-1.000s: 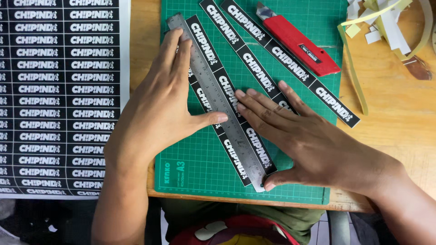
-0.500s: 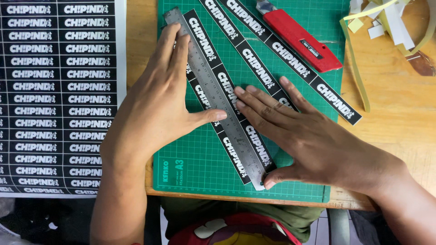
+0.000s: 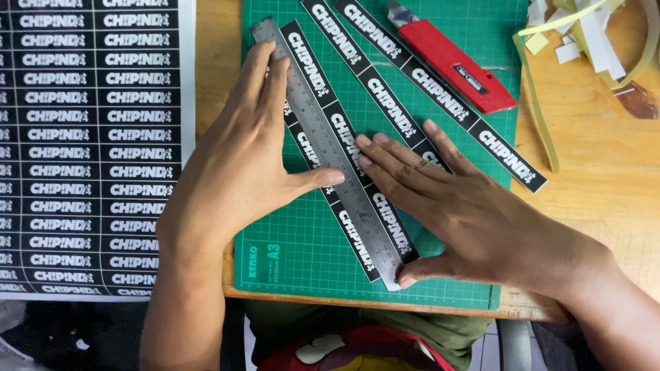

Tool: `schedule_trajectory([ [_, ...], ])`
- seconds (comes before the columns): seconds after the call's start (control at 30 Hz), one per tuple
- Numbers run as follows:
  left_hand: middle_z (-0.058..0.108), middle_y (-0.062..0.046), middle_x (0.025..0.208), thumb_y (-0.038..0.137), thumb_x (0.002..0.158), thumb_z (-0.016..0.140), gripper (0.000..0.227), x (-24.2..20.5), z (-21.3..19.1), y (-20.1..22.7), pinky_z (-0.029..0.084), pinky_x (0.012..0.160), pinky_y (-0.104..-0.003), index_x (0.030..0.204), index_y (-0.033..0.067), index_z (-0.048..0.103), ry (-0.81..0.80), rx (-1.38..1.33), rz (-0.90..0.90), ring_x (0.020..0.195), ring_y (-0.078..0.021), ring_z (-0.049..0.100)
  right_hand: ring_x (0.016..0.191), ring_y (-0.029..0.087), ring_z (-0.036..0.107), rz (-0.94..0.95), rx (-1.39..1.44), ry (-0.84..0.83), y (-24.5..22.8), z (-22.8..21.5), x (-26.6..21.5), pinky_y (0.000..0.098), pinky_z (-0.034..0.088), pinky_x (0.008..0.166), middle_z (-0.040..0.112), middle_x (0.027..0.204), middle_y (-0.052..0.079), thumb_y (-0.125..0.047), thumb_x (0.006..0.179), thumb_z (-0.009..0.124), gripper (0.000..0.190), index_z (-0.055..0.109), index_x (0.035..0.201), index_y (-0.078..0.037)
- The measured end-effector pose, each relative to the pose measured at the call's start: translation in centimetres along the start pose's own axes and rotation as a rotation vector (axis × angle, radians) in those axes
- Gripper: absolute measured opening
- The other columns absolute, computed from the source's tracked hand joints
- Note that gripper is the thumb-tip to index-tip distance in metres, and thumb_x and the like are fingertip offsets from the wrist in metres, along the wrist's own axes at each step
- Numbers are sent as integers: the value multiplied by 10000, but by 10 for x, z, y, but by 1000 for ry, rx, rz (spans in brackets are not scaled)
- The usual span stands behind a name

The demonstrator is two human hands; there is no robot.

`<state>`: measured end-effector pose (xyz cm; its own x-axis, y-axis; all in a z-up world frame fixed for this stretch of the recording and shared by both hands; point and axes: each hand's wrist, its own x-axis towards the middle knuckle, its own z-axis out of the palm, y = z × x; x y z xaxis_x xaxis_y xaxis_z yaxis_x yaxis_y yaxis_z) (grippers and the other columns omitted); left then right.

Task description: The person uses a metal ruler and a red utility knife to cut individual stickers from a printed sheet on a green cutting mat. They align the ruler along the printed lines and slice through the material to separate the stickers.

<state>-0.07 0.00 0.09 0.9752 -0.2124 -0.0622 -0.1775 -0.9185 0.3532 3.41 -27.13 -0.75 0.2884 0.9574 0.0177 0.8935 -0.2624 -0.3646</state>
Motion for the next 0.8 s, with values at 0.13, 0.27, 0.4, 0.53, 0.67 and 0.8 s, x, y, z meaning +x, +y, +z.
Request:
schedule_trajectory([
  [0.13, 174, -298, 1657, 619, 763, 915, 1276, 1, 2, 0, 399, 1131, -511, 1555, -114, 233, 27, 5, -11, 1514, -447, 331, 1597, 266, 129, -13, 12, 6, -2, -3, 2, 548, 35, 1273, 152, 1720, 166, -772, 752, 749, 1311, 139, 1633, -18],
  [0.27, 150, -305, 1665, 648, 773, 885, 1279, 1, 3, -2, 300, 1194, -494, 1556, -122, 229, 13, -12, -22, 1542, -419, 238, 1598, 259, 118, -18, -40, 10, -1, -1, 2, 537, 32, 1271, 150, 1724, 150, -824, 710, 766, 1384, 125, 1639, -23],
  [0.4, 122, -311, 1670, 684, 787, 850, 1309, 1, 7, -5, 261, 1226, -465, 1569, -124, 179, 13, 6, -1, 1567, -385, 162, 1600, 257, 122, -21, -61, 19, -1, 0, 2, 537, 43, 1269, 162, 1725, 144, -836, 684, 795, 1414, 137, 1640, -27],
  [0.53, 106, -273, 1686, 691, 770, 861, 1323, 0, 6, -3, 293, 1198, -490, 1583, -96, 173, -1, -10, -33, 1553, -398, 211, 1604, 236, 112, -14, -110, 17, -2, -1, 1, 501, 23, 1274, 145, 1730, 137, -852, 662, 817, 1447, 138, 1646, -37],
  [0.67, 115, -305, 1673, 701, 786, 840, 1312, 1, 6, -4, 235, 1228, -484, 1571, -120, 183, -1, 14, -9, 1557, -390, 182, 1601, 248, 104, -17, -81, 11, -1, -1, 2, 510, 19, 1270, 136, 1730, 139, -840, 685, 815, 1435, 121, 1646, -31],
  [0.8, 121, -301, 1673, 701, 787, 837, 1305, 0, 6, -5, 236, 1230, -473, 1572, -116, 189, 6, 19, -1, 1557, -389, 186, 1604, 242, 108, -22, -134, 20, 0, 1, 1, 510, 28, 1275, 149, 1730, 131, -890, 660, 802, 1470, 125, 1648, -37],
])
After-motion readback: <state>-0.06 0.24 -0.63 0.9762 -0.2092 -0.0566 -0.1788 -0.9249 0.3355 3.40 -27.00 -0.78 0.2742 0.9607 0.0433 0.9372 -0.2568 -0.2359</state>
